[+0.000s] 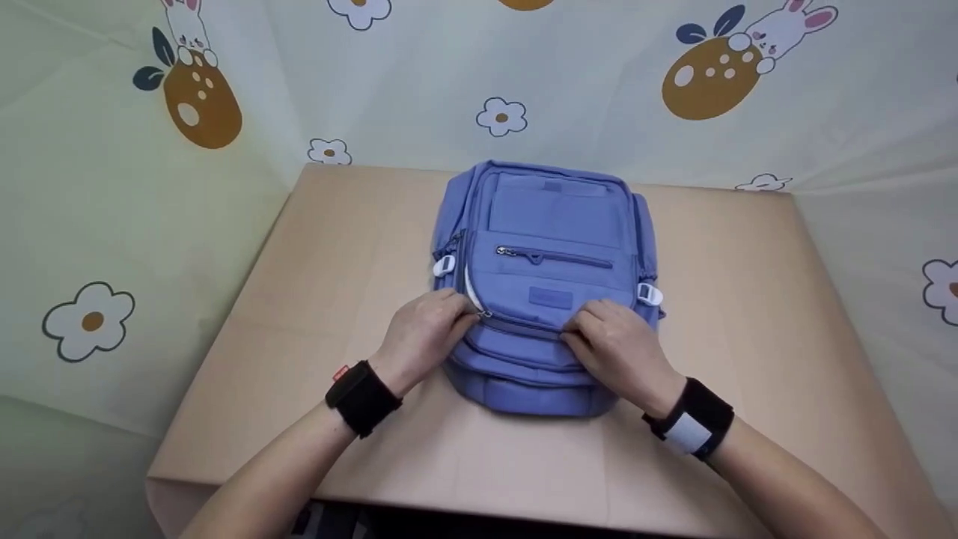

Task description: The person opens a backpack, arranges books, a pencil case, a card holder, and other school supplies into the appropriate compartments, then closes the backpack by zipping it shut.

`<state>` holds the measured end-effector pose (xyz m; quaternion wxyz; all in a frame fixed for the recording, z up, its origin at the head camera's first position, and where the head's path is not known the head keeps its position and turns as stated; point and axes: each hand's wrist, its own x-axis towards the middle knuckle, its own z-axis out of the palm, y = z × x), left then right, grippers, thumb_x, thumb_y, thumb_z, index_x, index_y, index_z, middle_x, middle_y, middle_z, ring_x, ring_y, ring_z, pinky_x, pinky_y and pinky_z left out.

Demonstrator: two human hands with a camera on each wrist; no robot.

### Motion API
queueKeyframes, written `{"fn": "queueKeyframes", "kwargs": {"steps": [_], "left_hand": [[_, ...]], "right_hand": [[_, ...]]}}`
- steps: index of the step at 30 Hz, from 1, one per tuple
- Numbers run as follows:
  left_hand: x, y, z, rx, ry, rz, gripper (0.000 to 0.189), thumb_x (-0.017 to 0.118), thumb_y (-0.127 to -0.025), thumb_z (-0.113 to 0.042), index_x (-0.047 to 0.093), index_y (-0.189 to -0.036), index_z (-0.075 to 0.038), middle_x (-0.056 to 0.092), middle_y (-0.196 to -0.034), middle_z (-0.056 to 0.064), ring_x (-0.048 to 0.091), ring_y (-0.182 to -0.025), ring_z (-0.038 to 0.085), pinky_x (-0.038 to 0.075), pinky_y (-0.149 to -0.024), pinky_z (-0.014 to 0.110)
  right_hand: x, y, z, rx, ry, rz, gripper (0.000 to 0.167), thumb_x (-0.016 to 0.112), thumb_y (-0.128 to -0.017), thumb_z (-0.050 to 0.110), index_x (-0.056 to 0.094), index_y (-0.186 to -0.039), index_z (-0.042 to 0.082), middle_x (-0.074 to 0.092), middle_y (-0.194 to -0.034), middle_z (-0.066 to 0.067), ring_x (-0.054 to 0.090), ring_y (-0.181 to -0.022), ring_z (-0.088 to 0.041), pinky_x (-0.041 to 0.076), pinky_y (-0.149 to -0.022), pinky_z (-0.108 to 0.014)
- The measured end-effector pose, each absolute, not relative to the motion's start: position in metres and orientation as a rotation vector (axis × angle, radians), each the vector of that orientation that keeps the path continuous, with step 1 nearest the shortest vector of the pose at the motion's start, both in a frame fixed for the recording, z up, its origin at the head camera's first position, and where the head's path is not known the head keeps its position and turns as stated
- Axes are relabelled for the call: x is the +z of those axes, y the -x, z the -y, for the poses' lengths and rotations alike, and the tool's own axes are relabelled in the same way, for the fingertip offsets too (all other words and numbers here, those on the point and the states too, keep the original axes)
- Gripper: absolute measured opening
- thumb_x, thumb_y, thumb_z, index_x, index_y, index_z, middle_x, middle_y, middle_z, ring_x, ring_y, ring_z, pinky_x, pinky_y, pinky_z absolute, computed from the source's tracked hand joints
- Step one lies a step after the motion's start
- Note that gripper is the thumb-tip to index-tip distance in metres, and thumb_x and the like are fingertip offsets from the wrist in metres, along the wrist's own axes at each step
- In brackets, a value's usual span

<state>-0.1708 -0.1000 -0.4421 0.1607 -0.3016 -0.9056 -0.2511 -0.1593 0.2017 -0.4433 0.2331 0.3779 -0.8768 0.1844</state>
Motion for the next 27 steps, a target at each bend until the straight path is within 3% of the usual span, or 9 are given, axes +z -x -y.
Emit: {"fn": "queueKeyframes", "kwargs": {"steps": [12, 21, 27], "left_hand": [[-0.443, 0.171, 0.1, -0.765, 0.867, 2.567, 0.006, 0.075, -0.094, -0.011, 0.075, -0.1, -0.011, 0.069, -0.091, 0.001, 0.066, -0.081, 0.017, 0.055, -0.072, 0.035], [-0.446, 0.169, 0.098, -0.783, 0.86, 2.553, 0.008, 0.075, -0.094, -0.011, 0.076, -0.102, -0.009, 0.069, -0.091, 0.002, 0.066, -0.08, 0.018, 0.055, -0.07, 0.035], [-0.446, 0.169, 0.097, -0.789, 0.835, 2.584, 0.01, 0.074, -0.094, -0.011, 0.077, -0.104, -0.01, 0.068, -0.092, 0.001, 0.065, -0.08, 0.017, 0.055, -0.069, 0.035]], "right_hand": [[-0.411, 0.166, -0.156, 0.497, -1.089, 2.436, 0.013, 0.078, -0.09, 0.015, 0.073, -0.098, 0.006, 0.066, -0.092, -0.003, 0.061, -0.082, -0.022, 0.052, -0.071, -0.037], [-0.418, 0.171, -0.124, 0.373, -1.053, 2.577, 0.015, 0.076, -0.091, 0.016, 0.066, -0.083, 0.008, 0.06, -0.082, -0.004, 0.059, -0.074, -0.024, 0.051, -0.065, -0.04], [-0.421, 0.173, -0.12, 0.37, -0.986, 2.657, 0.014, 0.073, -0.092, 0.013, 0.064, -0.083, 0.008, 0.061, -0.081, -0.004, 0.06, -0.074, -0.025, 0.051, -0.065, -0.041]]}}
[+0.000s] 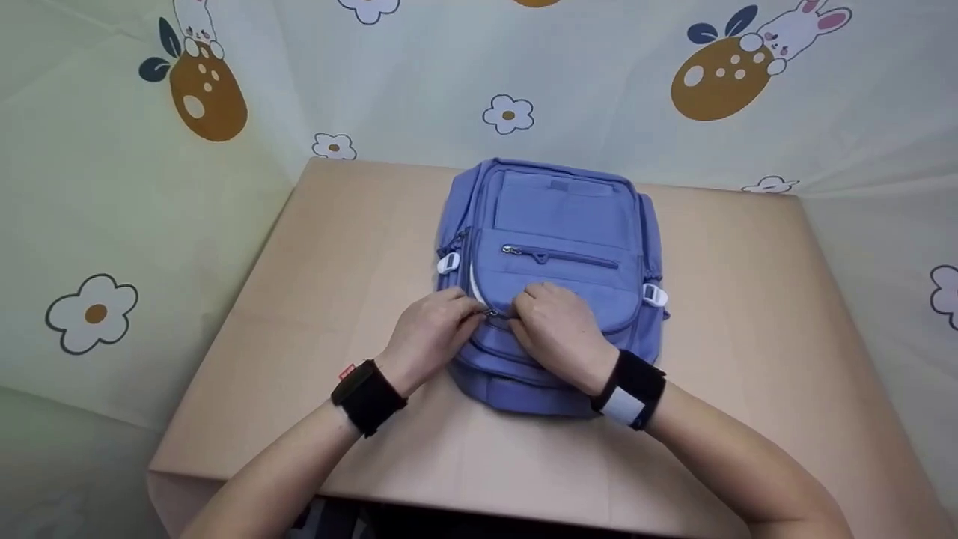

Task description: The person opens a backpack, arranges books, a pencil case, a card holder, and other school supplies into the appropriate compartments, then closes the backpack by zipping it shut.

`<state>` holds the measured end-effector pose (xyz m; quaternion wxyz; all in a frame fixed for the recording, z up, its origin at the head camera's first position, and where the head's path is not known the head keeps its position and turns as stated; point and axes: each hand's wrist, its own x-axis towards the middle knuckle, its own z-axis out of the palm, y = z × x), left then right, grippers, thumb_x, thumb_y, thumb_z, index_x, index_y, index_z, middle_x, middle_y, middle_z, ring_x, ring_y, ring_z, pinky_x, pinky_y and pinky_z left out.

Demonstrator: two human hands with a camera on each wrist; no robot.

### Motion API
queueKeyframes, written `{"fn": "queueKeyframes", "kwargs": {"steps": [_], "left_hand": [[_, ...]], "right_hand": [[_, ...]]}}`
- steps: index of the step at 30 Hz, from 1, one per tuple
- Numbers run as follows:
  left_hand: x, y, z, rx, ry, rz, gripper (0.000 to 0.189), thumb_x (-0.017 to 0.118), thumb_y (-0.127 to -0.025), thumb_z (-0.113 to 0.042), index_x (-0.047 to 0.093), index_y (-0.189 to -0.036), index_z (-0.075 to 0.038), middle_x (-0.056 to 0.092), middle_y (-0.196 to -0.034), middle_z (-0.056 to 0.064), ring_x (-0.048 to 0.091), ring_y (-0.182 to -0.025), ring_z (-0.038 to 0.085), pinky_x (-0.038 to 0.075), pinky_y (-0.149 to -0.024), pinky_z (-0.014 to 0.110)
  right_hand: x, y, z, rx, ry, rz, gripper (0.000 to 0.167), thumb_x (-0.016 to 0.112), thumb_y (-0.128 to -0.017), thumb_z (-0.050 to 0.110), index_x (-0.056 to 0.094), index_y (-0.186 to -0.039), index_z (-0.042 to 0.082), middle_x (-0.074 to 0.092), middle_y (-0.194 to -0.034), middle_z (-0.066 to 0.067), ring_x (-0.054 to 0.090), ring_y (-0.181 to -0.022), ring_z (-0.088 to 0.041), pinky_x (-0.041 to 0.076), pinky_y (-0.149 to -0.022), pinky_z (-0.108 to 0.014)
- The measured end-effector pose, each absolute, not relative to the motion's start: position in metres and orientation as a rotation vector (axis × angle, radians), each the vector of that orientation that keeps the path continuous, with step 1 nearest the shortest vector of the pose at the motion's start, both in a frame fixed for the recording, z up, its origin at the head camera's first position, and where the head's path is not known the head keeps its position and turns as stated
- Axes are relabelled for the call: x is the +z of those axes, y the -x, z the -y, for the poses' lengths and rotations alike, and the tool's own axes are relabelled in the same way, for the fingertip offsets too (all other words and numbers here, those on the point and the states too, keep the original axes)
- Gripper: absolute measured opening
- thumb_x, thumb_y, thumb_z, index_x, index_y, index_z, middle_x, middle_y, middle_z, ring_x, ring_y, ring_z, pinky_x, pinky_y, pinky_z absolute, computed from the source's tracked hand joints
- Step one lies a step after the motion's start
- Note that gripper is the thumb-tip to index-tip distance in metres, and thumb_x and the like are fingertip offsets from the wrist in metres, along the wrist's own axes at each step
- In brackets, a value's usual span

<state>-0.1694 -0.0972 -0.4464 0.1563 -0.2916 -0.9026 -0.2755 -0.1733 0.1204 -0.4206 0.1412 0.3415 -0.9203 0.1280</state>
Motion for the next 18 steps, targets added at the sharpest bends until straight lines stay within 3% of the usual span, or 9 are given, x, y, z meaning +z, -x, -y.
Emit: {"fn": "queueKeyframes", "kwargs": {"steps": [18], "left_hand": [[-0.442, 0.211, 0.113, -0.754, 0.689, 2.621, 0.005, 0.07, -0.096, -0.01, 0.073, -0.099, -0.007, 0.069, -0.094, 0.006, 0.067, -0.084, 0.023, 0.055, -0.074, 0.039]], "right_hand": [[-0.42, 0.171, -0.122, 0.385, -1.014, 2.651, 0.011, 0.066, -0.091, 0.009, 0.061, -0.082, 0.008, 0.058, -0.076, -0.003, 0.059, -0.07, -0.025, 0.052, -0.065, -0.042]]}}
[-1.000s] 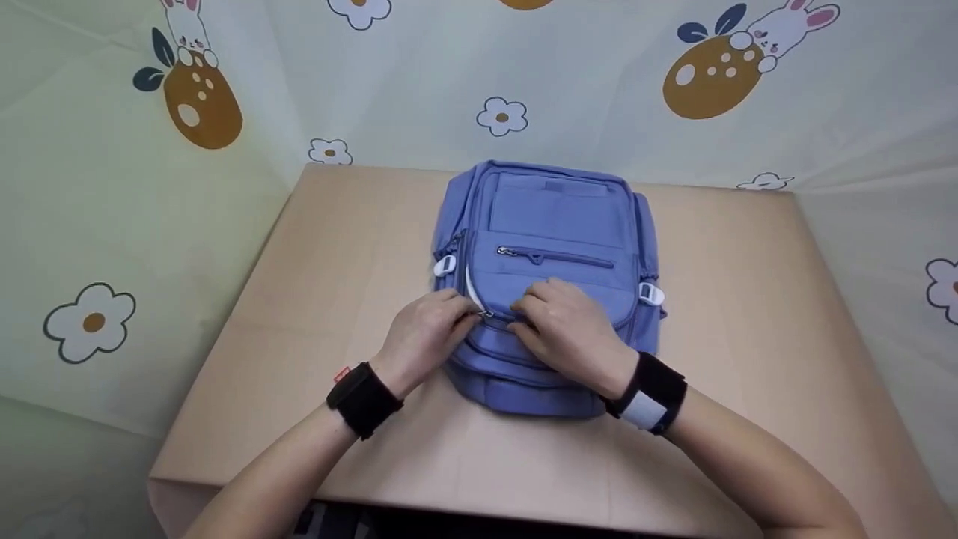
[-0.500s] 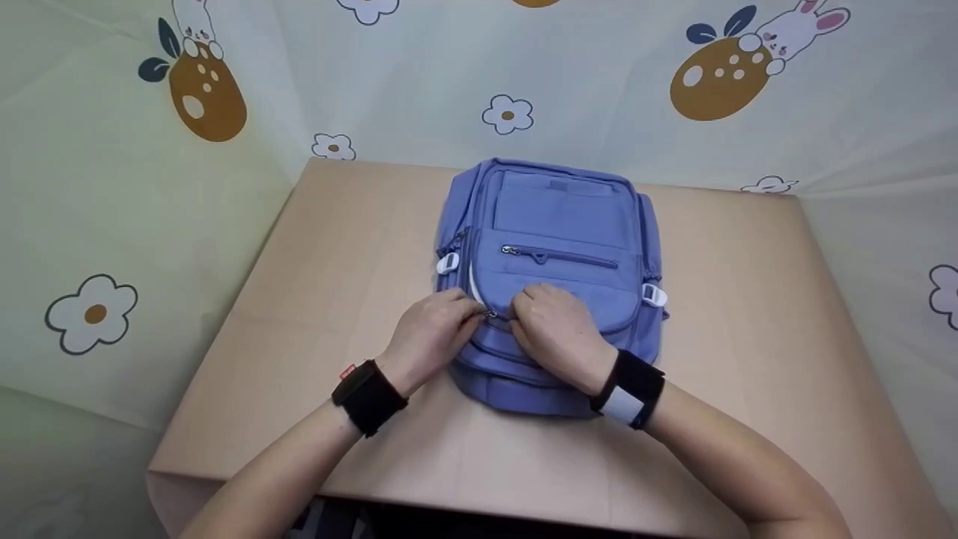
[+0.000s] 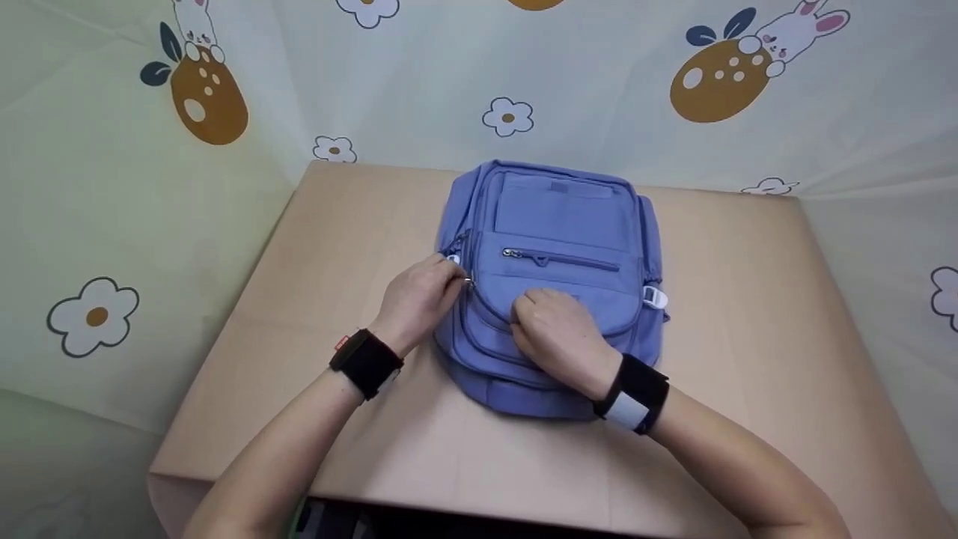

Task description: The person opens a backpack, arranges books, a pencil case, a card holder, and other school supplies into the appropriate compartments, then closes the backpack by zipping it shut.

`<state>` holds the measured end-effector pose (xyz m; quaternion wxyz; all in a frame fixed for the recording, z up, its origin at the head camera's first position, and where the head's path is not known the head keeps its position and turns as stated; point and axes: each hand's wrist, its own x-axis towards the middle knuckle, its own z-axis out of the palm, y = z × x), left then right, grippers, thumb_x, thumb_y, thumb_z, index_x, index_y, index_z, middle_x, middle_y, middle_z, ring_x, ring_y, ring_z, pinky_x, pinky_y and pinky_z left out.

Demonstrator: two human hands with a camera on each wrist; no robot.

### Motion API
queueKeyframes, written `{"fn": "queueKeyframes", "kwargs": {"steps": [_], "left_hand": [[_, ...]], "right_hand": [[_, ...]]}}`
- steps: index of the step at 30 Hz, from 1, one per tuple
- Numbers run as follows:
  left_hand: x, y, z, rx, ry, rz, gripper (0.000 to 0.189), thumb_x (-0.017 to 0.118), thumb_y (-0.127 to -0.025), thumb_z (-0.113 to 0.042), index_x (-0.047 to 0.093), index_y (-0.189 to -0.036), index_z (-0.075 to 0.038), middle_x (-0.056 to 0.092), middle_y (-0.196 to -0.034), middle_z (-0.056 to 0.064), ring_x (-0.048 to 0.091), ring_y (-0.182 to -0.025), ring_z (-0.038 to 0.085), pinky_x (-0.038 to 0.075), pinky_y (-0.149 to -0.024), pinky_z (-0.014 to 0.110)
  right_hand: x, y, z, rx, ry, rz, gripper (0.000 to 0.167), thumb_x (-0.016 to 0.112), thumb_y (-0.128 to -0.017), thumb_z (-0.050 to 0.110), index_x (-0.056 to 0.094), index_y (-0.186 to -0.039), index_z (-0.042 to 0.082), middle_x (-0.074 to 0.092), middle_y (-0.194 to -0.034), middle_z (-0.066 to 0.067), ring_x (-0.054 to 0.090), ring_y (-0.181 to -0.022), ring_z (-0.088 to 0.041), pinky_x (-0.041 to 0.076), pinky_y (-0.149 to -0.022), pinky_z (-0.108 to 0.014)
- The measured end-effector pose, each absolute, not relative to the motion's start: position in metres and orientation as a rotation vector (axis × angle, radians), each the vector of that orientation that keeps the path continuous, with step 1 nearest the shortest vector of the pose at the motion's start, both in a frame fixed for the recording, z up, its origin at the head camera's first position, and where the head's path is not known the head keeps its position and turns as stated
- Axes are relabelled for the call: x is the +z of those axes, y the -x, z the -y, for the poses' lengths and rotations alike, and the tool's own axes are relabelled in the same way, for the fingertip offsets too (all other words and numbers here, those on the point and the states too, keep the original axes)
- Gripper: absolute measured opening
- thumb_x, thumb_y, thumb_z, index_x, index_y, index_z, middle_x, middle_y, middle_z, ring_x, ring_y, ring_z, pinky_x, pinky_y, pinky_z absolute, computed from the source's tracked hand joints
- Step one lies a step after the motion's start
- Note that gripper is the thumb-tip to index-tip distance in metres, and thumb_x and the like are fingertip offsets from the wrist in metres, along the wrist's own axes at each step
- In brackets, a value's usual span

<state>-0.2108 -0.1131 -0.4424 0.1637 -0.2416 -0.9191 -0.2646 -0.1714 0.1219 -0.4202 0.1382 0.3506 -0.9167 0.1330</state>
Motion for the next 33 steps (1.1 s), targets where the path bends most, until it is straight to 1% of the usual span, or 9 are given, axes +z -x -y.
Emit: {"fn": "queueKeyframes", "kwargs": {"steps": [5, 9, 12, 19, 23, 27, 33], "left_hand": [[-0.444, 0.213, 0.115, -0.747, 0.687, 2.632, 0.006, 0.07, -0.096, -0.01, 0.073, -0.099, -0.007, 0.069, -0.095, 0.006, 0.067, -0.085, 0.024, 0.055, -0.073, 0.04], [-0.445, 0.212, 0.117, -0.744, 0.682, 2.614, 0.005, 0.071, -0.095, -0.01, 0.073, -0.098, -0.007, 0.07, -0.094, 0.007, 0.068, -0.084, 0.025, 0.055, -0.073, 0.041], [-0.445, 0.211, 0.118, -0.75, 0.672, 2.602, 0.005, 0.071, -0.095, -0.01, 0.073, -0.097, -0.006, 0.07, -0.093, 0.007, 0.068, -0.084, 0.025, 0.055, -0.074, 0.041], [-0.446, 0.209, 0.115, -0.769, 0.663, 2.607, 0.005, 0.071, -0.095, -0.01, 0.073, -0.096, -0.006, 0.069, -0.091, 0.006, 0.066, -0.081, 0.024, 0.055, -0.072, 0.04], [-0.446, 0.21, 0.114, -0.78, 0.671, 2.616, 0.005, 0.071, -0.094, -0.01, 0.073, -0.097, -0.007, 0.069, -0.092, 0.006, 0.067, -0.082, 0.023, 0.055, -0.072, 0.04], [-0.444, 0.212, 0.114, -0.783, 0.674, 2.637, 0.005, 0.071, -0.095, -0.011, 0.073, -0.098, -0.007, 0.07, -0.094, 0.007, 0.067, -0.084, 0.023, 0.055, -0.074, 0.039], [-0.439, 0.219, 0.115, -0.79, 0.684, 2.688, 0.007, 0.07, -0.097, -0.014, 0.073, -0.1, -0.008, 0.07, -0.097, 0.006, 0.068, -0.089, 0.024, 0.055, -0.078, 0.04]], "right_hand": [[-0.421, 0.173, -0.121, 0.408, -1.01, 2.646, 0.013, 0.065, -0.09, 0.007, 0.059, -0.079, 0.01, 0.056, -0.074, -0.001, 0.058, -0.069, -0.024, 0.05, -0.063, -0.04], [-0.415, 0.175, -0.117, 0.414, -1.009, 2.629, 0.014, 0.069, -0.09, 0.011, 0.06, -0.08, 0.011, 0.055, -0.075, -0.001, 0.057, -0.071, -0.023, 0.049, -0.063, -0.04], [-0.409, 0.178, -0.11, 0.404, -1.025, 2.613, 0.014, 0.072, -0.091, 0.015, 0.062, -0.083, 0.009, 0.056, -0.078, -0.003, 0.056, -0.072, -0.025, 0.048, -0.064, -0.04], [-0.405, 0.188, -0.089, 0.25, -1.001, 2.691, 0.026, 0.079, -0.089, 0.023, 0.063, -0.087, 0.003, 0.061, -0.084, -0.011, 0.06, -0.079, -0.03, 0.051, -0.068, -0.044], [-0.409, 0.191, -0.083, 0.158, -0.984, 2.735, 0.025, 0.079, -0.088, 0.021, 0.065, -0.09, 0.001, 0.064, -0.086, -0.013, 0.063, -0.079, -0.033, 0.054, -0.065, -0.046], [-0.413, 0.191, -0.081, 0.139, -0.997, 2.727, 0.021, 0.077, -0.089, 0.018, 0.064, -0.092, 0.002, 0.065, -0.085, -0.013, 0.064, -0.076, -0.033, 0.055, -0.06, -0.046], [-0.416, 0.189, -0.082, 0.147, -1.021, 2.681, 0.021, 0.076, -0.091, 0.017, 0.062, -0.092, 0.002, 0.065, -0.086, -0.013, 0.065, -0.077, -0.033, 0.055, -0.062, -0.046]]}}
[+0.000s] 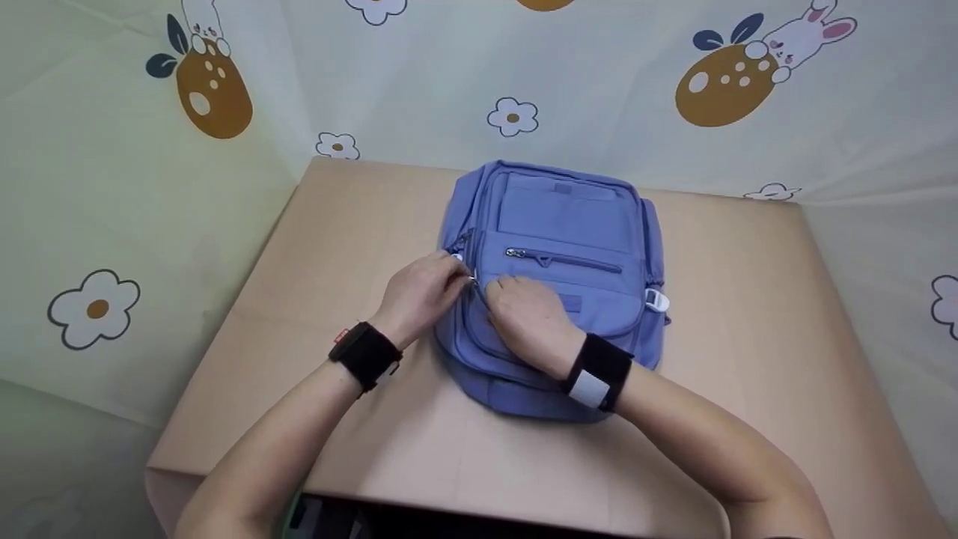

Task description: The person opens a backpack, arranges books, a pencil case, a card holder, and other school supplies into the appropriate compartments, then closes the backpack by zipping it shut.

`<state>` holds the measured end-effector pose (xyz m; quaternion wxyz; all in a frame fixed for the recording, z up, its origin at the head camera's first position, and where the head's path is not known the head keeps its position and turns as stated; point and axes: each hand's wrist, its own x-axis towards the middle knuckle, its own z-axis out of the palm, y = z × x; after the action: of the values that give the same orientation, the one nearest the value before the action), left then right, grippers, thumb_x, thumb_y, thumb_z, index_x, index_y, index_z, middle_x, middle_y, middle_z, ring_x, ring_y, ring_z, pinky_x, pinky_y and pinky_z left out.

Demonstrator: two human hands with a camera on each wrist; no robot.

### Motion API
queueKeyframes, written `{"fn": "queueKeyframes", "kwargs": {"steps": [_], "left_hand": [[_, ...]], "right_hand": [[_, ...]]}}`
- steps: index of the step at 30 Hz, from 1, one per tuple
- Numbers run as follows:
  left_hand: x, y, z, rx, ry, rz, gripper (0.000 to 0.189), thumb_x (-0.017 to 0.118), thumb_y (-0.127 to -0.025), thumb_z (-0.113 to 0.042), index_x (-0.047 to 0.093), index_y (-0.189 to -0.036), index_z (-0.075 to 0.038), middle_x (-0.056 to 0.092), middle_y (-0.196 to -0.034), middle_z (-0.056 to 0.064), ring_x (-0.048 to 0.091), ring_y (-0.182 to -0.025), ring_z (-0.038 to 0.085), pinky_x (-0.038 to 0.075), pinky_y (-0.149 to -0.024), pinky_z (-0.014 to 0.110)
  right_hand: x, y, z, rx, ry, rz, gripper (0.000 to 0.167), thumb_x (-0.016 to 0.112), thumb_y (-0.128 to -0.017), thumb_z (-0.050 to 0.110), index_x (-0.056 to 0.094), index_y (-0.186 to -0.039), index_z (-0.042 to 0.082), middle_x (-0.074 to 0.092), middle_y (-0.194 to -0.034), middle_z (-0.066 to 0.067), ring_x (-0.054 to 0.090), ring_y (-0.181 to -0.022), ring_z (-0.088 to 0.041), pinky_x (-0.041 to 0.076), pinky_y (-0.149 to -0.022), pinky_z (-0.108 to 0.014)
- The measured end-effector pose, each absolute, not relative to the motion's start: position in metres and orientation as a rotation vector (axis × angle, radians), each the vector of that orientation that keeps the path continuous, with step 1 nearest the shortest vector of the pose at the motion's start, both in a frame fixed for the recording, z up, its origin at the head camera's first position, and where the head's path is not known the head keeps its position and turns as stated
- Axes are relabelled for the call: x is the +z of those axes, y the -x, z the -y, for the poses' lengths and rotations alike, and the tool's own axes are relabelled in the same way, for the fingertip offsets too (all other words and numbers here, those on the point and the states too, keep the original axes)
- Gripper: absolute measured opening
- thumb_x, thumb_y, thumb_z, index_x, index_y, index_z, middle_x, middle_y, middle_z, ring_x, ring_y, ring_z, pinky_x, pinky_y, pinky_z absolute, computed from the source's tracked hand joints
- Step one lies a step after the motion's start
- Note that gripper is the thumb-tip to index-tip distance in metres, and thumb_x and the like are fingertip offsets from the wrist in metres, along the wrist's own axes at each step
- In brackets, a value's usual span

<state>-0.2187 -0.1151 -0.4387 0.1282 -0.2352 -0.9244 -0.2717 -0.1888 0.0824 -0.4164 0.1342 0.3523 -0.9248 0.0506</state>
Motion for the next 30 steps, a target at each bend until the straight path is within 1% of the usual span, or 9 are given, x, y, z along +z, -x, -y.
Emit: {"fn": "queueKeyframes", "kwargs": {"steps": [4, 9, 16, 19, 24, 27, 30], "left_hand": [[-0.438, 0.231, 0.116, -0.783, 0.667, 2.693, 0.01, 0.07, -0.098, -0.018, 0.074, -0.102, -0.009, 0.071, -0.099, 0.005, 0.068, -0.089, 0.023, 0.054, -0.077, 0.04], [-0.441, 0.254, 0.115, -0.78, 0.573, 2.722, 0.013, 0.069, -0.1, -0.02, 0.074, -0.105, -0.009, 0.071, -0.102, 0.006, 0.068, -0.09, 0.023, 0.054, -0.077, 0.039], [-0.444, 0.28, 0.109, -0.798, 0.438, 2.782, 0.016, 0.067, -0.101, -0.022, 0.073, -0.108, -0.009, 0.071, -0.105, 0.007, 0.067, -0.092, 0.024, 0.054, -0.079, 0.04], [-0.445, 0.284, 0.108, -0.809, 0.418, 2.793, 0.017, 0.066, -0.101, -0.023, 0.073, -0.109, -0.009, 0.071, -0.106, 0.007, 0.067, -0.092, 0.024, 0.054, -0.08, 0.04], [-0.449, 0.284, 0.11, -0.802, 0.387, 2.802, 0.019, 0.066, -0.102, -0.023, 0.074, -0.111, -0.009, 0.072, -0.105, 0.008, 0.068, -0.092, 0.024, 0.054, -0.079, 0.041], [-0.451, 0.284, 0.112, -0.794, 0.383, 2.811, 0.019, 0.065, -0.102, -0.021, 0.075, -0.113, -0.009, 0.072, -0.107, 0.008, 0.069, -0.095, 0.025, 0.054, -0.081, 0.041], [-0.452, 0.282, 0.114, -0.782, 0.39, 2.823, 0.019, 0.063, -0.102, -0.017, 0.075, -0.115, -0.01, 0.072, -0.112, 0.008, 0.069, -0.1, 0.027, 0.054, -0.083, 0.043]], "right_hand": [[-0.415, 0.187, -0.084, 0.134, -1.025, 2.667, 0.02, 0.074, -0.092, 0.016, 0.061, -0.091, 0.002, 0.064, -0.085, -0.012, 0.065, -0.076, -0.032, 0.055, -0.063, -0.046], [-0.418, 0.183, -0.083, 0.142, -1.03, 2.662, 0.018, 0.073, -0.092, 0.016, 0.061, -0.09, 0.002, 0.065, -0.086, -0.012, 0.065, -0.077, -0.032, 0.055, -0.064, -0.045], [-0.423, 0.177, -0.078, 0.16, -1.027, 2.622, 0.018, 0.073, -0.091, 0.014, 0.06, -0.088, 0.003, 0.063, -0.083, -0.011, 0.064, -0.075, -0.031, 0.055, -0.061, -0.045], [-0.424, 0.177, -0.075, 0.161, -1.021, 2.624, 0.018, 0.073, -0.091, 0.015, 0.06, -0.087, 0.003, 0.062, -0.082, -0.011, 0.064, -0.074, -0.03, 0.054, -0.06, -0.044], [-0.425, 0.179, -0.073, 0.163, -1.013, 2.66, 0.018, 0.074, -0.09, 0.014, 0.06, -0.089, 0.004, 0.063, -0.084, -0.01, 0.064, -0.076, -0.03, 0.055, -0.062, -0.044], [-0.426, 0.18, -0.073, 0.182, -1.017, 2.67, 0.018, 0.075, -0.09, 0.015, 0.06, -0.089, 0.004, 0.063, -0.084, -0.01, 0.064, -0.076, -0.03, 0.055, -0.063, -0.044], [-0.426, 0.18, -0.076, 0.226, -1.021, 2.66, 0.016, 0.073, -0.092, 0.012, 0.06, -0.086, 0.005, 0.062, -0.081, -0.009, 0.063, -0.075, -0.029, 0.054, -0.063, -0.043]]}}
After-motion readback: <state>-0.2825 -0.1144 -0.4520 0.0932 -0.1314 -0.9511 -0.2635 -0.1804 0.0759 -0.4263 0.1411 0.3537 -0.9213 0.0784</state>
